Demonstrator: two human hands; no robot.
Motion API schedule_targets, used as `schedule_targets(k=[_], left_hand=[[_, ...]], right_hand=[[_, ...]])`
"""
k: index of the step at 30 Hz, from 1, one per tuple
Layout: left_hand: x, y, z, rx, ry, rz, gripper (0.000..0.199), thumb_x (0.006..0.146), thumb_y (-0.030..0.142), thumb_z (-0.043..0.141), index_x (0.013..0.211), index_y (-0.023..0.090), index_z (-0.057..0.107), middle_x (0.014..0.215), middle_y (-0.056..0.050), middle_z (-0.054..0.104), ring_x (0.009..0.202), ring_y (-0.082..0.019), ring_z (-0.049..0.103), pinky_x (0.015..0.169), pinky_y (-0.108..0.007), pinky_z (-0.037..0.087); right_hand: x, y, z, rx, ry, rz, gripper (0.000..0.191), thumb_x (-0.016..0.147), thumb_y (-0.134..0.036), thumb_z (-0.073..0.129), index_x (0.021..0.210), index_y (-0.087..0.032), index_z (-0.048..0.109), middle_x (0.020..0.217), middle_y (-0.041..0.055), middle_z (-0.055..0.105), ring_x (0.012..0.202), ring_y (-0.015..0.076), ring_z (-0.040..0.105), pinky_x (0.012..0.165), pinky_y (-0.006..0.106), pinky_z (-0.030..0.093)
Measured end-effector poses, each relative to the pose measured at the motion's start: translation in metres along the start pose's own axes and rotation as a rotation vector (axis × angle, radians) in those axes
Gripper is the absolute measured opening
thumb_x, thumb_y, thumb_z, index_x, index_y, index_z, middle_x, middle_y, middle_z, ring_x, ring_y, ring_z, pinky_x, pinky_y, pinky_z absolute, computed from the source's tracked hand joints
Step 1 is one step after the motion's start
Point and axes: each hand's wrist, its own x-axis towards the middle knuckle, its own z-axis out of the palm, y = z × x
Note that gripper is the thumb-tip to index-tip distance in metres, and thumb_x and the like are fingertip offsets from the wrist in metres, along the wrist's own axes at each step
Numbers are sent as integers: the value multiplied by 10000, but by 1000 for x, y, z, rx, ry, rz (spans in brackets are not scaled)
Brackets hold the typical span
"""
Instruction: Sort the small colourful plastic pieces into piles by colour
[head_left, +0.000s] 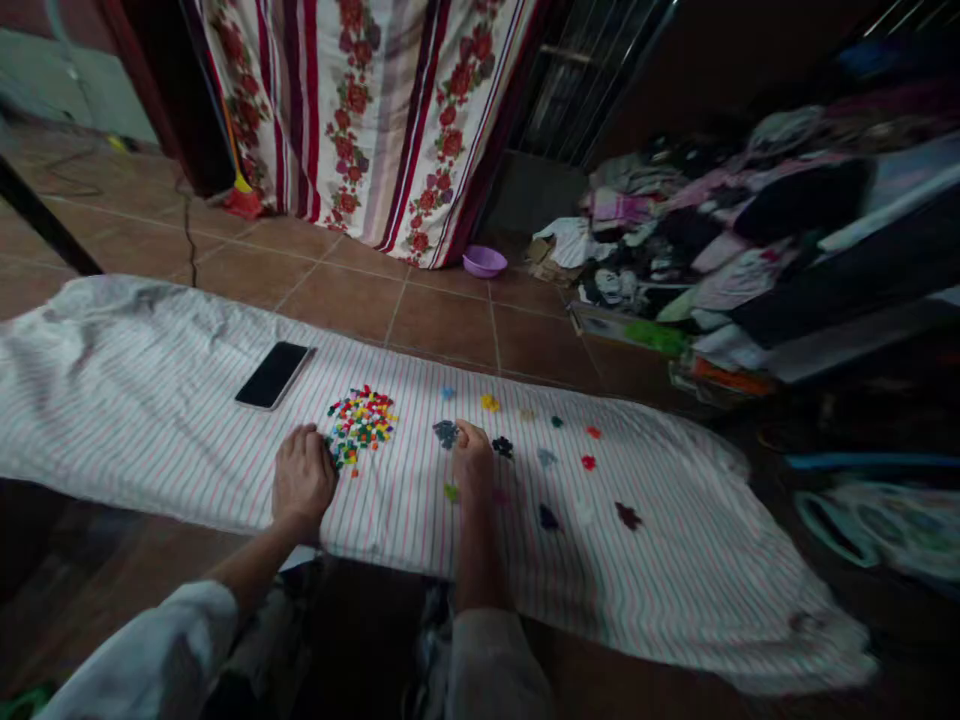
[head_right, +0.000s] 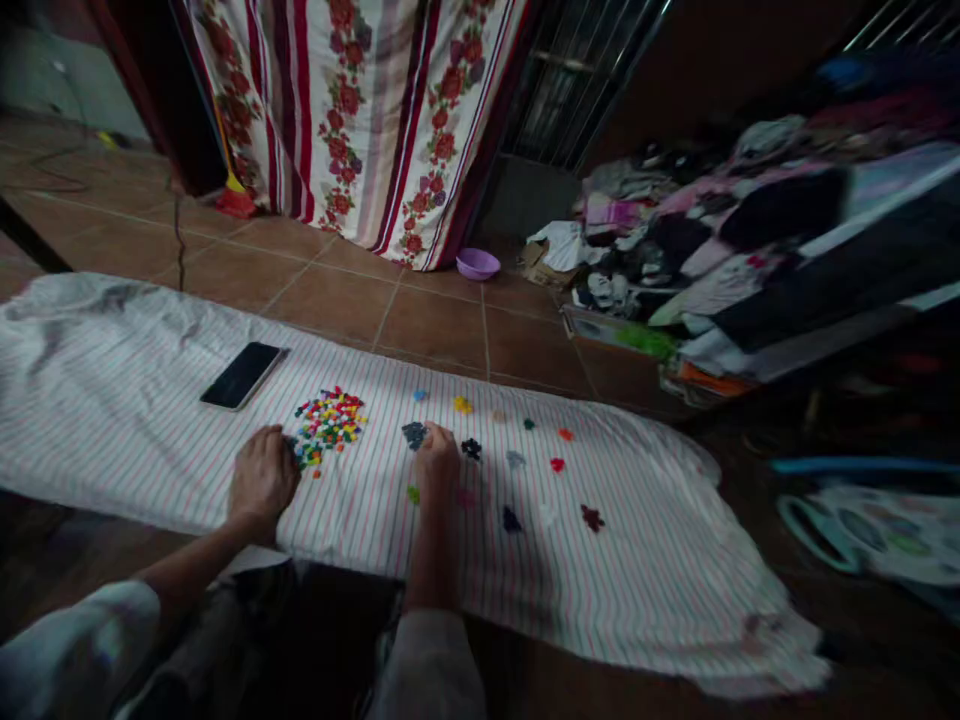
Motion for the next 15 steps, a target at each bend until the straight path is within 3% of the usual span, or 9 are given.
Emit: schedule_targets(k=[6,15], left_hand=[[0,-4,3,-77,-15,-92,237,818,123,414,1030,136,518,1155,-176,590,1121,-295,523,1008,-438,431],[4,-3,0,-152,-29,-205,230,839,150,401,1001,175,562,1218,-142,590,1159,-264,519,1000,-429,423]], right_hand=[[1,1,0,12,17,-17,407,814,-125,363,1016,-157,715,1021,90,674,977,187,617,926,300,455],[5,5,1,8,63,-37,412,802,-129,353,988,-138,721,988,119,686,942,207,619,890,327,466]])
